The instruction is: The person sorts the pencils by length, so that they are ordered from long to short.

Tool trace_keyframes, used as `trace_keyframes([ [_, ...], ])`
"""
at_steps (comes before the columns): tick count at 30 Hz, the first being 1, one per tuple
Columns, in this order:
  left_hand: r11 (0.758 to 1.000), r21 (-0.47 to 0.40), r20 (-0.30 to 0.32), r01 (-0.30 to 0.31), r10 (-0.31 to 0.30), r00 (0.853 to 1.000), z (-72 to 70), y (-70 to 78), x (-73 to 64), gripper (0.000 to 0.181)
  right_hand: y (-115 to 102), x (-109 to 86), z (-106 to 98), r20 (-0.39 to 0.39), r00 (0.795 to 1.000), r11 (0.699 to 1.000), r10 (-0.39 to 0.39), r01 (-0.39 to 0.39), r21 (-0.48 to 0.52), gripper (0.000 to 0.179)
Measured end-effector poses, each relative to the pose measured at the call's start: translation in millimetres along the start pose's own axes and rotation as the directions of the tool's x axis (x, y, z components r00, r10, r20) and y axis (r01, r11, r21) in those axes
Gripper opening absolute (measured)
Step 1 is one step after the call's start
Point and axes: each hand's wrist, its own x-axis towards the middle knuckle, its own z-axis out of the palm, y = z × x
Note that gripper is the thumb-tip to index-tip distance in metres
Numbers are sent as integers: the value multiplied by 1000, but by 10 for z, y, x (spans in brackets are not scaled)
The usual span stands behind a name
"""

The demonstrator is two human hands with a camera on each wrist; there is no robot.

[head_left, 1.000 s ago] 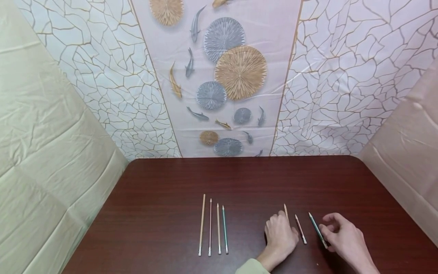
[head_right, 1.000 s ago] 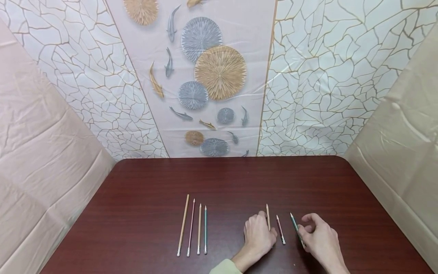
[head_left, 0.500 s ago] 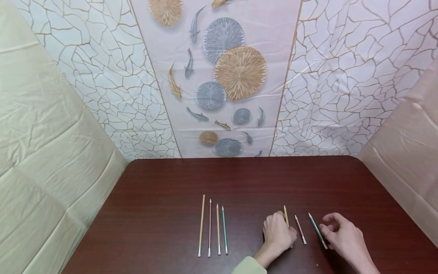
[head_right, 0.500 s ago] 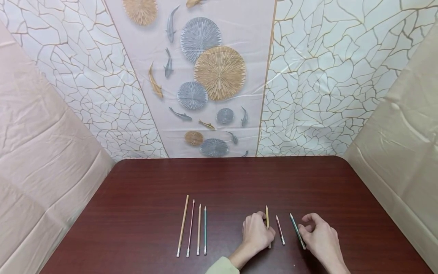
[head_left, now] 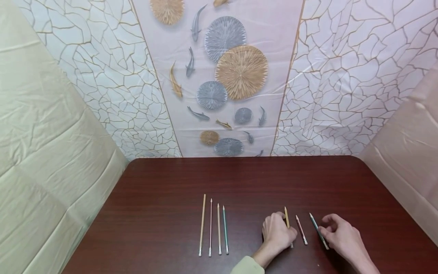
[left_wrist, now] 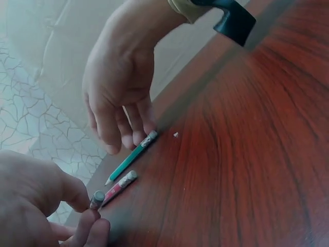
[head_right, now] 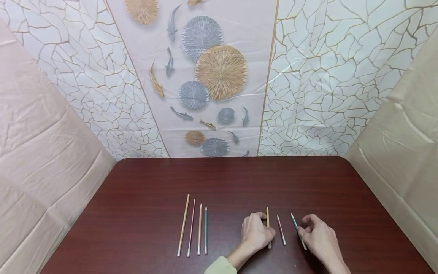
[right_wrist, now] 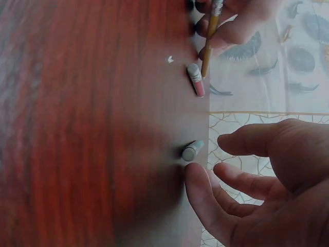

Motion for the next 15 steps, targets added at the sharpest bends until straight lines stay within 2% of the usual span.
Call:
trace_keyframes([
  [6,998,-35,8,56,-56,998,-24,-13,-20,27,1,41,24,44,999,1000,17,-18,9,28],
  [15,996,-18,10,88,-87,996,-54,-8,-26,24,-15,81,33,58,998,1000,4,-3,-17,32],
])
